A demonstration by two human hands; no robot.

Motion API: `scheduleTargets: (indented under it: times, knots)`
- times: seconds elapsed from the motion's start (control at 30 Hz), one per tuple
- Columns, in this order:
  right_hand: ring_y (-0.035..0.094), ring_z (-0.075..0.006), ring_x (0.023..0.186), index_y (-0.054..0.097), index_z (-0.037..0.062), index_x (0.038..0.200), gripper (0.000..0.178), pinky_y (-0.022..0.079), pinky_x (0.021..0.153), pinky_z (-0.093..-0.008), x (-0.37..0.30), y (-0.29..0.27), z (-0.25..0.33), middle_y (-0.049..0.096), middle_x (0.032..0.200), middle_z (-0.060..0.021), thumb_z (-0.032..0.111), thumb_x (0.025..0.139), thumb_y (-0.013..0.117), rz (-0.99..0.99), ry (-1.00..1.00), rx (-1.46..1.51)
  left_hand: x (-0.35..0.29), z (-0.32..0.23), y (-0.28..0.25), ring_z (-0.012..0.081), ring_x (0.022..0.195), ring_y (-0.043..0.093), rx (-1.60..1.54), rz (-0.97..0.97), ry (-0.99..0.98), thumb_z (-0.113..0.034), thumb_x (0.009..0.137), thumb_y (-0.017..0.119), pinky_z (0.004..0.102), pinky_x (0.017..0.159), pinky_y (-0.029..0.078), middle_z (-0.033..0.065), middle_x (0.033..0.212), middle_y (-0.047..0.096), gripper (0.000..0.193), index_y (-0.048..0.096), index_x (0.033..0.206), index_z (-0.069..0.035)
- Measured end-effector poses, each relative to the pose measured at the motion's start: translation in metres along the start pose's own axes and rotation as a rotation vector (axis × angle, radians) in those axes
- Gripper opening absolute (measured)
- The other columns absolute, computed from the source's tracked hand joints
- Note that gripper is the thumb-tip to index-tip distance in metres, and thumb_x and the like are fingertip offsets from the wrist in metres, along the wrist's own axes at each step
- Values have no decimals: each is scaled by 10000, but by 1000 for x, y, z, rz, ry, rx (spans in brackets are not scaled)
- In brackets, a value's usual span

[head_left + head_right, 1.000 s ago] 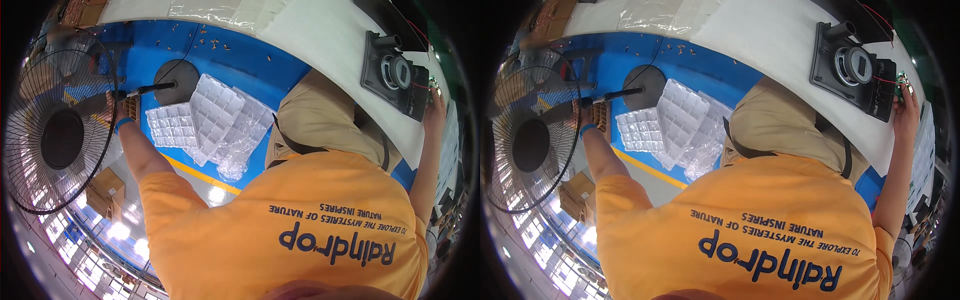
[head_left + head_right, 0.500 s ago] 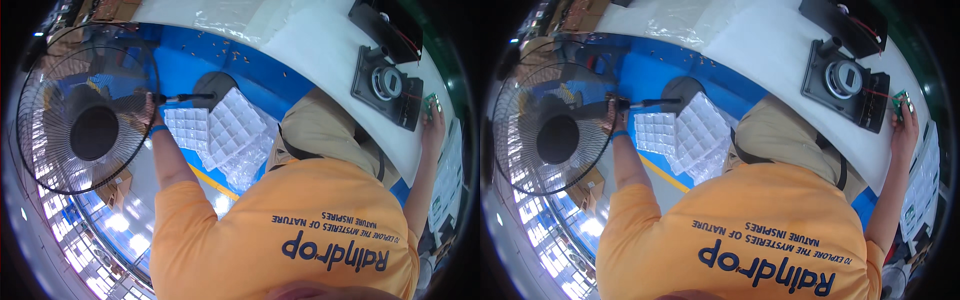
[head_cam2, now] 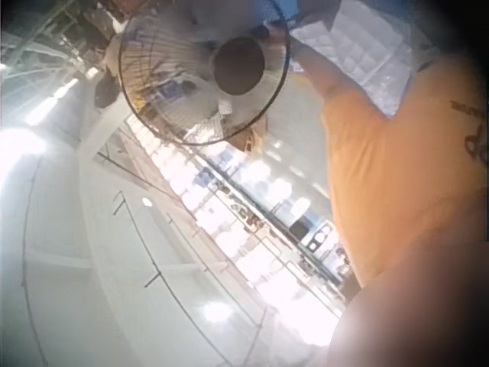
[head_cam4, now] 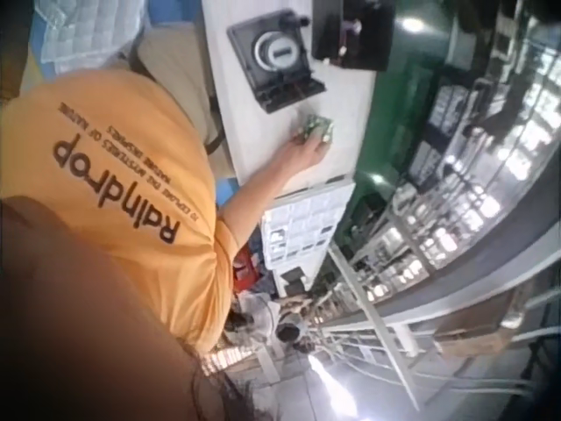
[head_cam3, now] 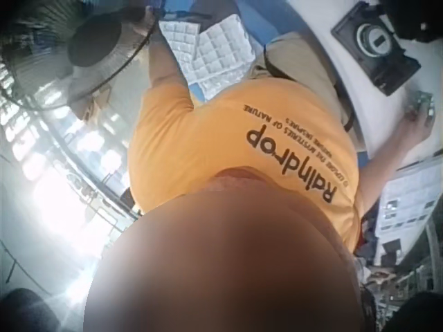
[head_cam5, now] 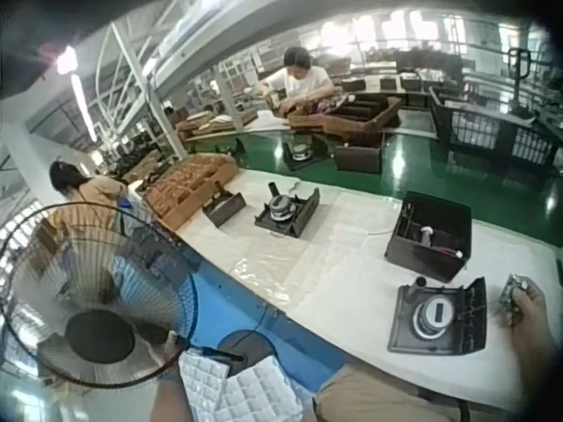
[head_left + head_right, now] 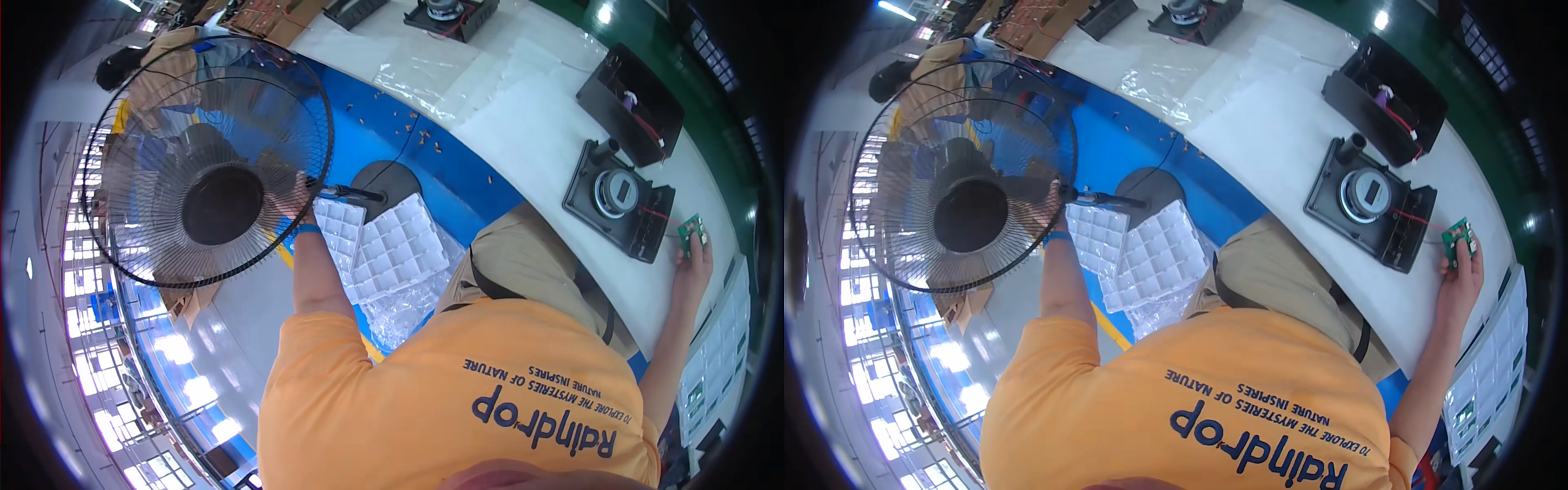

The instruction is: Assembling an electronic component by connecting a circuit board to wires and installing it into a plastic housing.

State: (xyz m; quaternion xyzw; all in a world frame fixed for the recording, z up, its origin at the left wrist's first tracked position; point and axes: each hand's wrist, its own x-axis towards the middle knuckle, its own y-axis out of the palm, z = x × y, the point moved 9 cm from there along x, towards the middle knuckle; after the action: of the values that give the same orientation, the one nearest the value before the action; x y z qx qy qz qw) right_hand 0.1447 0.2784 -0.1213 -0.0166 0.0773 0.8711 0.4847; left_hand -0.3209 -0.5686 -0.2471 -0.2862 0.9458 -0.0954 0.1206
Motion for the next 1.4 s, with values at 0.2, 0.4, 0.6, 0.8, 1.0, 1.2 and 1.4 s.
scheduleTargets:
  times: [0.2,0.4,0.6,0.8,1.0,1.2,1.4]
  knots:
    - [549,-44,755,570,29,1324,355,428,603,-205,-1,2,1,667,1023,-19,135,991,631,7,-12,-15,-44,-27,16,262,1230,577,-221,76,447,-361,850,793,329,1085,401,98,1317,651,623,590,1291,30]
    - [558,-42,739,577,42,1318,350,431,584,-191,8,-6,-9,663,1004,-7,152,991,633,16,-13,-29,-28,-15,1,341,1251,558,328,-175,620,-283,806,823,420,1113,395,174,1354,614,629,571,1280,45]
    - [559,-50,696,591,37,1272,302,431,576,-185,12,0,-10,667,985,-14,158,997,626,116,-30,-19,-56,-35,10,322,1273,540,588,-254,695,-324,834,739,425,1120,381,137,1319,638,550,612,1239,26]
    - [564,-61,686,589,35,1272,310,430,564,-196,6,-19,15,669,983,-25,164,995,636,97,-54,-33,-58,-16,27,361,1307,506,792,-416,638,-512,895,624,464,1140,354,201,1423,532,738,508,1336,68]
    - [575,-99,717,581,-2,1306,365,439,606,-238,-11,19,59,663,1014,-49,158,980,626,47,-152,-209,-119,82,20,365,1189,545,328,-339,293,-229,716,903,451,1027,433,261,1260,543,825,435,1332,58]
    - [585,-109,695,584,-7,1297,380,452,611,-245,-11,32,71,683,986,-75,176,968,636,155,-106,-185,-334,-57,134,225,1009,542,153,484,622,-80,808,785,361,880,472,108,1112,546,476,522,1199,-16]
    - [624,-107,705,624,17,1249,369,476,595,-240,-4,61,67,676,929,-47,203,937,689,288,-43,-166,-492,-262,201,223,983,577,-202,836,1252,64,820,711,338,912,460,115,1105,601,382,560,1165,-3]
